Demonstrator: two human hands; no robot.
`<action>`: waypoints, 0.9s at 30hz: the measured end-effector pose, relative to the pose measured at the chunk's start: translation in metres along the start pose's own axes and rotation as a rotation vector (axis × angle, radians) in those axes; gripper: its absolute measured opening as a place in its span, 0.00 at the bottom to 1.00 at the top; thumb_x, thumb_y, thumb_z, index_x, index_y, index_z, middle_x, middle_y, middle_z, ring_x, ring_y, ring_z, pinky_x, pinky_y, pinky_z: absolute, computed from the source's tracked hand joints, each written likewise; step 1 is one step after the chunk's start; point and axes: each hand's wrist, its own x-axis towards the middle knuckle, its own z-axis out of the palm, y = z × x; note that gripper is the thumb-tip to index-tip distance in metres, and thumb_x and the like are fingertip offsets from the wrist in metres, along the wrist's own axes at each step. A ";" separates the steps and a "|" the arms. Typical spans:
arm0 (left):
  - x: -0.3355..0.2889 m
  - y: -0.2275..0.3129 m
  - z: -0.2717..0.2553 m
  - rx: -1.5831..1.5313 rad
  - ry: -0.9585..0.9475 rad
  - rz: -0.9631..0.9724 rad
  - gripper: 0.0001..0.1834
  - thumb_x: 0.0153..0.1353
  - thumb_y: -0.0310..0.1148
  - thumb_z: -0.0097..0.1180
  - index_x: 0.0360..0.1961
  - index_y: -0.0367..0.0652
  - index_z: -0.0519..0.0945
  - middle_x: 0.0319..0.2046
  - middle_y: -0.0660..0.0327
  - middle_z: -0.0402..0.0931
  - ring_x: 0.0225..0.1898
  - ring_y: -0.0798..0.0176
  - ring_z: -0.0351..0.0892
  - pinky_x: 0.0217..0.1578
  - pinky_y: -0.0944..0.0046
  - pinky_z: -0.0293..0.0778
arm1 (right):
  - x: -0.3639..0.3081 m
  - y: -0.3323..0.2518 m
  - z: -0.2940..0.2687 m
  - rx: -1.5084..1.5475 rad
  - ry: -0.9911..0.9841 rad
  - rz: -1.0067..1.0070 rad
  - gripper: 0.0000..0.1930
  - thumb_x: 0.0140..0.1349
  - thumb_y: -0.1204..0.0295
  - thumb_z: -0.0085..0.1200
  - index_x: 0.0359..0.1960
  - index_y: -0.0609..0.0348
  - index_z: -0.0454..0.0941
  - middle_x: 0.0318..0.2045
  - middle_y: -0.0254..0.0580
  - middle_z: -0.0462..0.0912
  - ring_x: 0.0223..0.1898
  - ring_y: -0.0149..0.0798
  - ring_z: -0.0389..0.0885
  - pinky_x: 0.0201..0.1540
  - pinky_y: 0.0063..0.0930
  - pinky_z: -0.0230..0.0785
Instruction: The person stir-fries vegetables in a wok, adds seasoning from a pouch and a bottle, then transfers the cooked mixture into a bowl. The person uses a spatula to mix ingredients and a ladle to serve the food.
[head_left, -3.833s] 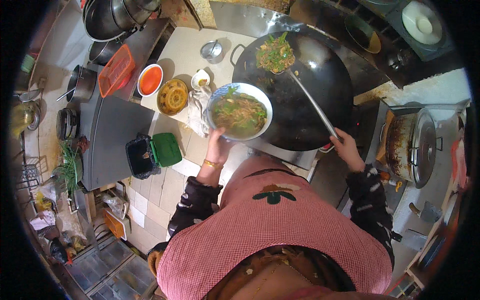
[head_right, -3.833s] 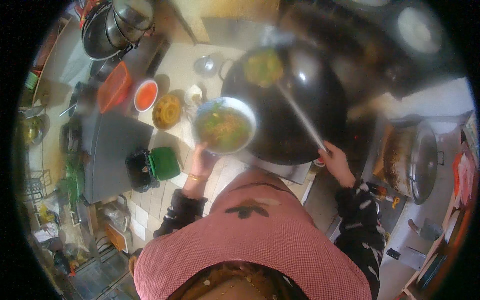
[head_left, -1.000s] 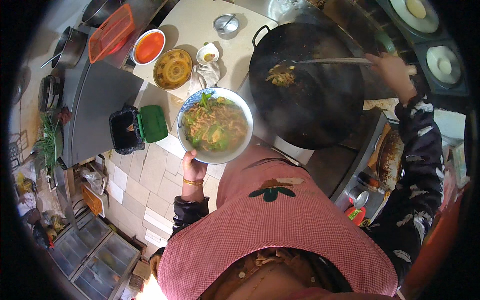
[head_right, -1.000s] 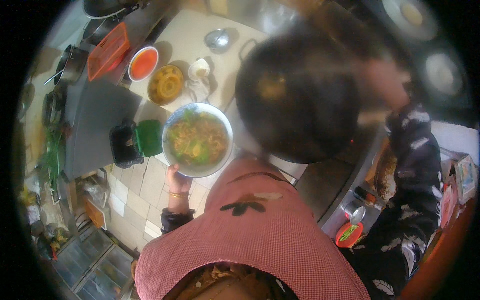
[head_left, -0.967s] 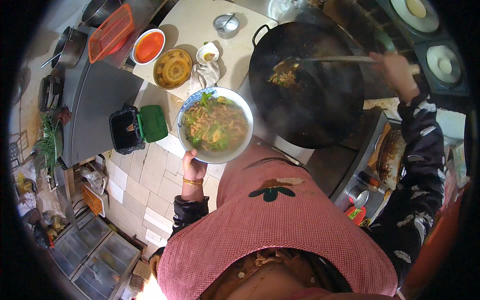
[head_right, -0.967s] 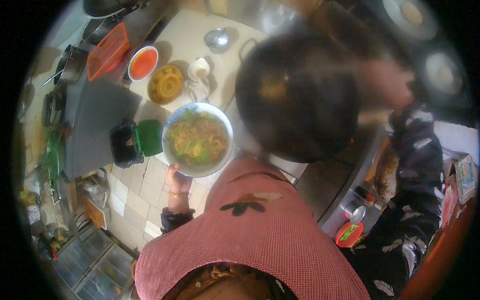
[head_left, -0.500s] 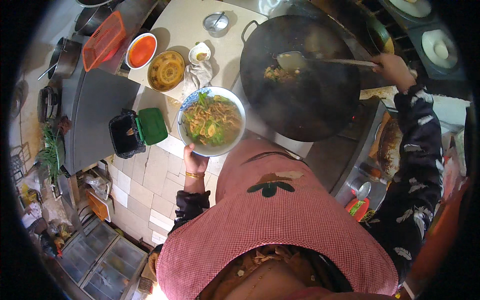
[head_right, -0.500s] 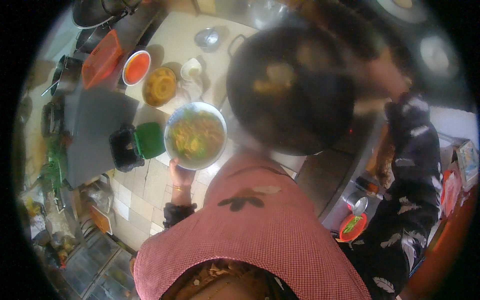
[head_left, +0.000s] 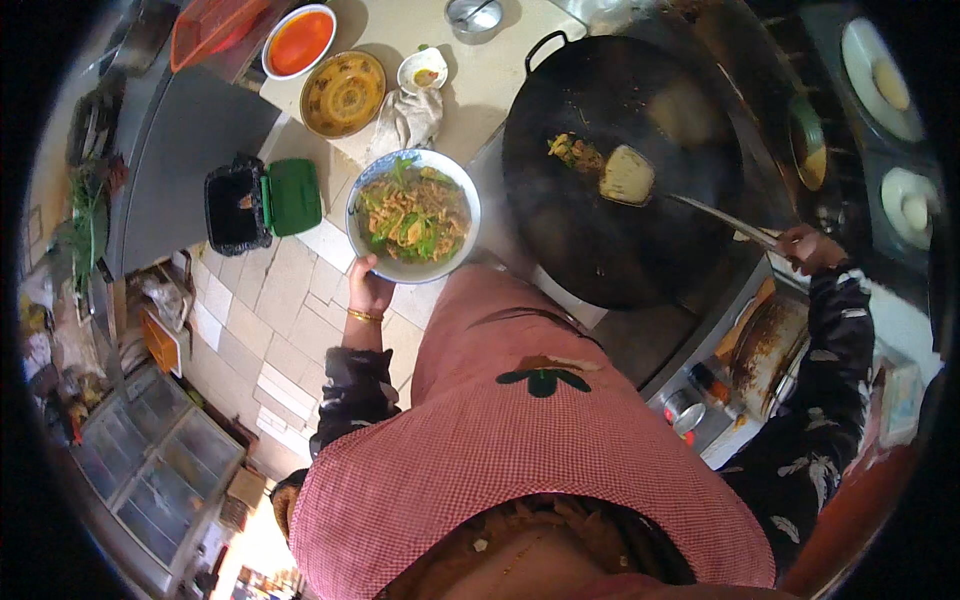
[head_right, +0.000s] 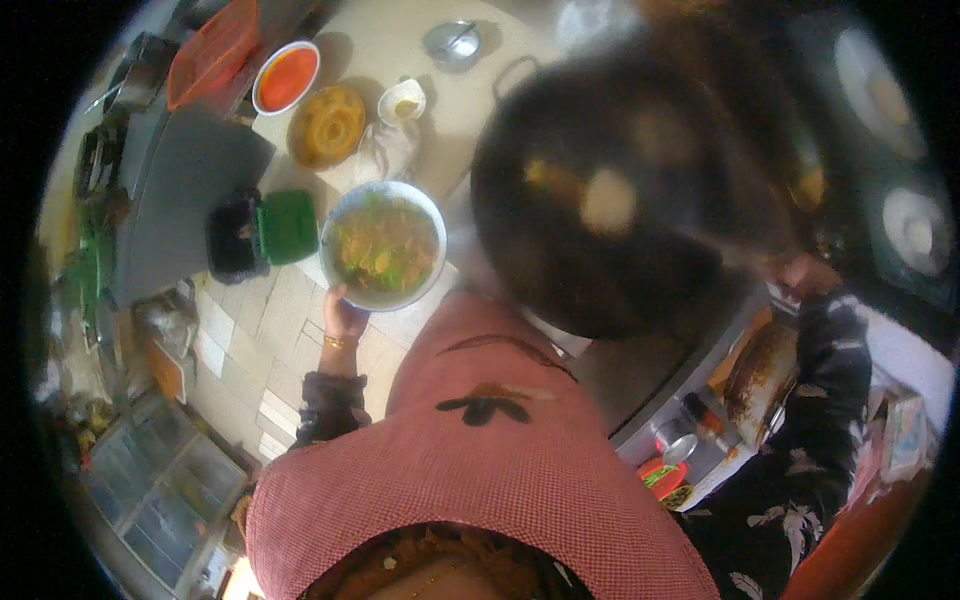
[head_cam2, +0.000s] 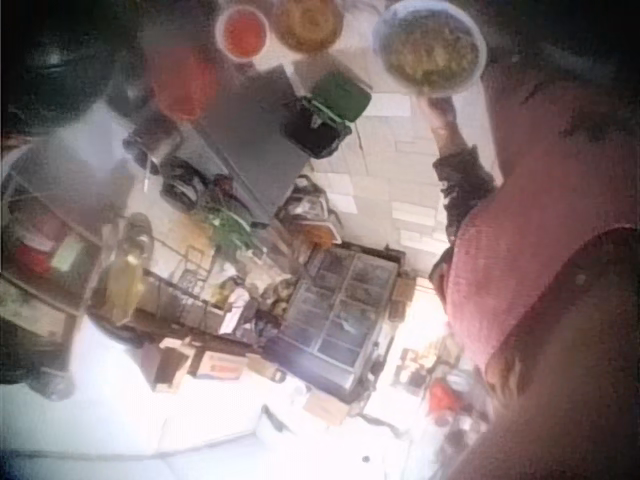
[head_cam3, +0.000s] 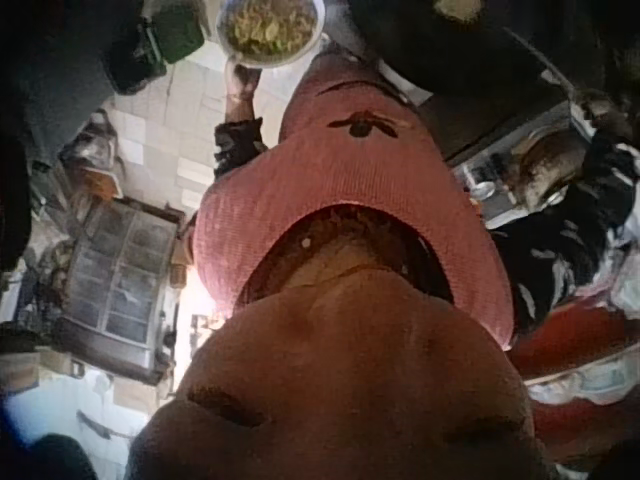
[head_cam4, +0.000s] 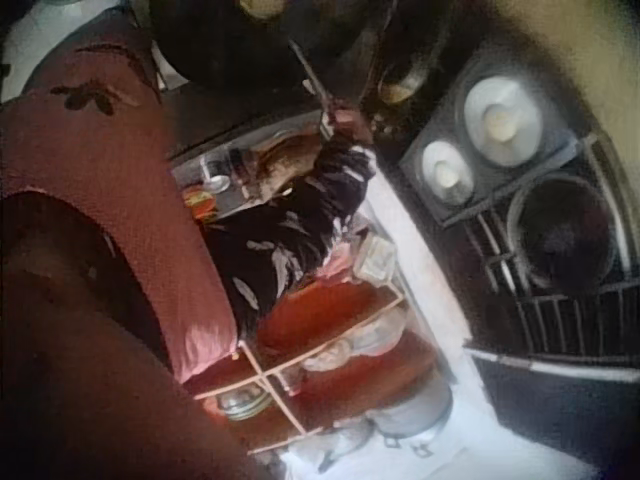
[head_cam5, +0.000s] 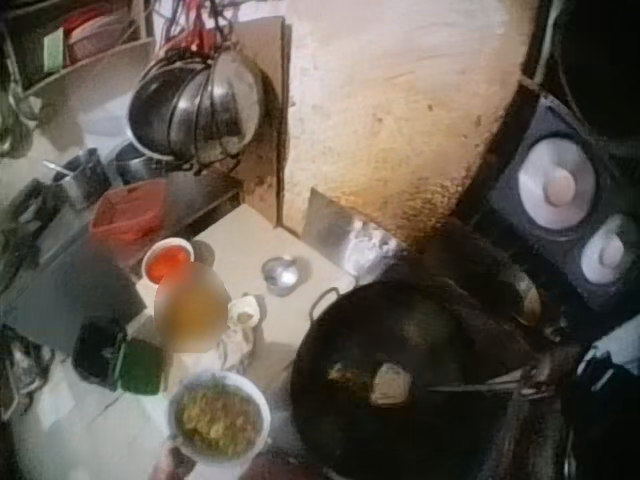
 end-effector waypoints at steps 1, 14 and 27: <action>0.004 -0.004 0.001 -0.003 -0.003 0.009 0.39 0.52 0.37 0.60 0.65 0.40 0.64 0.61 0.55 0.68 0.62 0.50 0.66 0.65 0.46 0.59 | 0.013 0.008 0.007 0.024 0.024 0.094 0.17 0.62 0.54 0.58 0.39 0.55 0.81 0.19 0.33 0.77 0.21 0.30 0.75 0.22 0.26 0.65; 0.068 -0.025 0.020 0.170 -0.015 -0.017 0.43 0.50 0.35 0.59 0.68 0.49 0.54 0.61 0.57 0.62 0.60 0.53 0.66 0.57 0.45 0.68 | 0.119 -0.072 -0.026 -0.248 0.287 0.607 0.25 0.57 0.49 0.60 0.27 0.64 0.79 0.20 0.55 0.76 0.26 0.57 0.77 0.29 0.45 0.64; 0.097 -0.013 0.040 0.249 -0.089 -0.023 0.32 0.50 0.32 0.59 0.55 0.51 0.59 0.53 0.57 0.64 0.54 0.56 0.69 0.48 0.42 0.73 | 0.090 -0.232 -0.050 -0.211 0.363 0.590 0.21 0.55 0.55 0.63 0.39 0.63 0.83 0.31 0.57 0.83 0.32 0.53 0.82 0.38 0.42 0.72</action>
